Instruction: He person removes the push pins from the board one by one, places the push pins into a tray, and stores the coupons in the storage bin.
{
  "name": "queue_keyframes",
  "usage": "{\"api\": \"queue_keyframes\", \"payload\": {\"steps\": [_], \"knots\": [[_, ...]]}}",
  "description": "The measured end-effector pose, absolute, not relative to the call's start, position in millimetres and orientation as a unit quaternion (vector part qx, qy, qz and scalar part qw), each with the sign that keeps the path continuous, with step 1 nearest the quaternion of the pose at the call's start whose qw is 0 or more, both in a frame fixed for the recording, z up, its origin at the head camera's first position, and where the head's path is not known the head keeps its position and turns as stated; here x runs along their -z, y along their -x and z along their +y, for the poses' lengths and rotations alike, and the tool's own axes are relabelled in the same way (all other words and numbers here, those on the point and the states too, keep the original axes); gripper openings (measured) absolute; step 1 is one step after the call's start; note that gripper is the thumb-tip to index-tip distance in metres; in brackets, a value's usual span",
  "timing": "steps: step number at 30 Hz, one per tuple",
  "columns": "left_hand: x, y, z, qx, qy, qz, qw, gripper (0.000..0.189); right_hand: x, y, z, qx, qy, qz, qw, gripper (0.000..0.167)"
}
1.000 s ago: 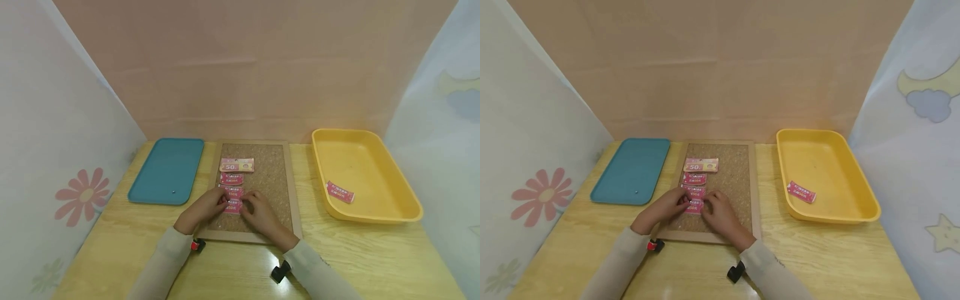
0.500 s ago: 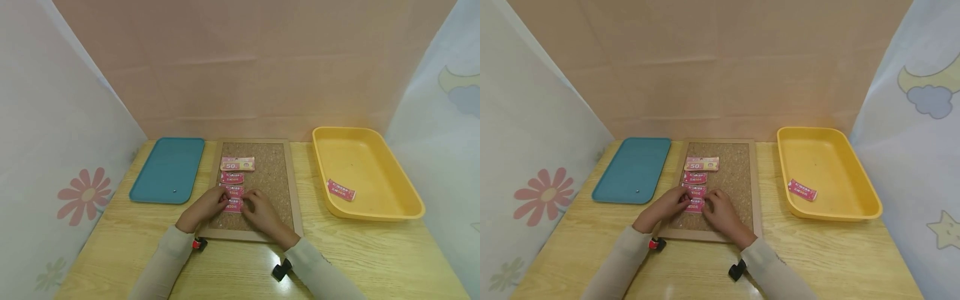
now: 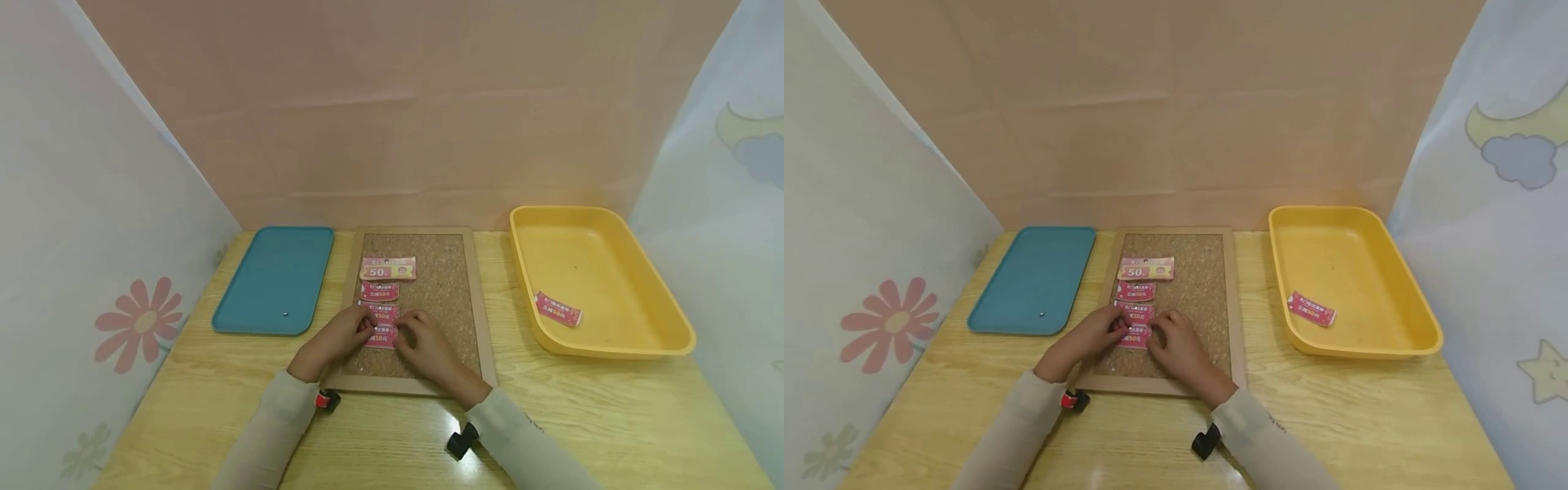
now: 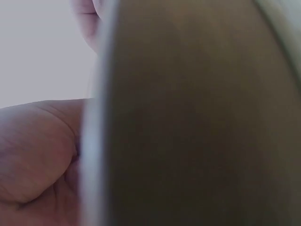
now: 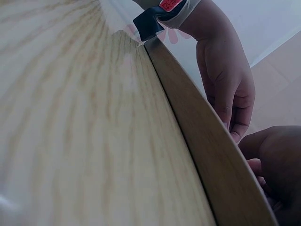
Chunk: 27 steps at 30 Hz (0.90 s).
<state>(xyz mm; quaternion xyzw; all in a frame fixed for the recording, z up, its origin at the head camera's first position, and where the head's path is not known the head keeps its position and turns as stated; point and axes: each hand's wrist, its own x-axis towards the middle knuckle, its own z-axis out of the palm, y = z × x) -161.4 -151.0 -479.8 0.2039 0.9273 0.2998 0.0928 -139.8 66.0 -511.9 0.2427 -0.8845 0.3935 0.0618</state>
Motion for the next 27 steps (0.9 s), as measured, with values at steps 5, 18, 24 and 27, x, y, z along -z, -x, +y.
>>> {"api": "queue_keyframes", "payload": {"steps": [5,18,24,27], "knots": [[479.1,160.9,-149.5,-0.292,-0.205,0.93,0.091,0.004,510.0,139.9,67.4,-0.393,-0.245,-0.885,0.054,0.032],[480.8,160.4,-150.3,-0.272,-0.208,0.935,0.094,0.005,510.4,137.5,64.9,-0.389,-0.25,-0.883,0.074,0.031],[482.2,160.9,-151.3,-0.275,-0.219,0.932,0.084,0.005,511.5,137.9,65.1,-0.382,-0.248,-0.887,0.079,0.031],[482.5,162.0,-151.6,-0.28,-0.222,0.93,0.085,0.005,510.6,137.8,65.9,-0.381,-0.249,-0.887,0.079,0.031]]}}
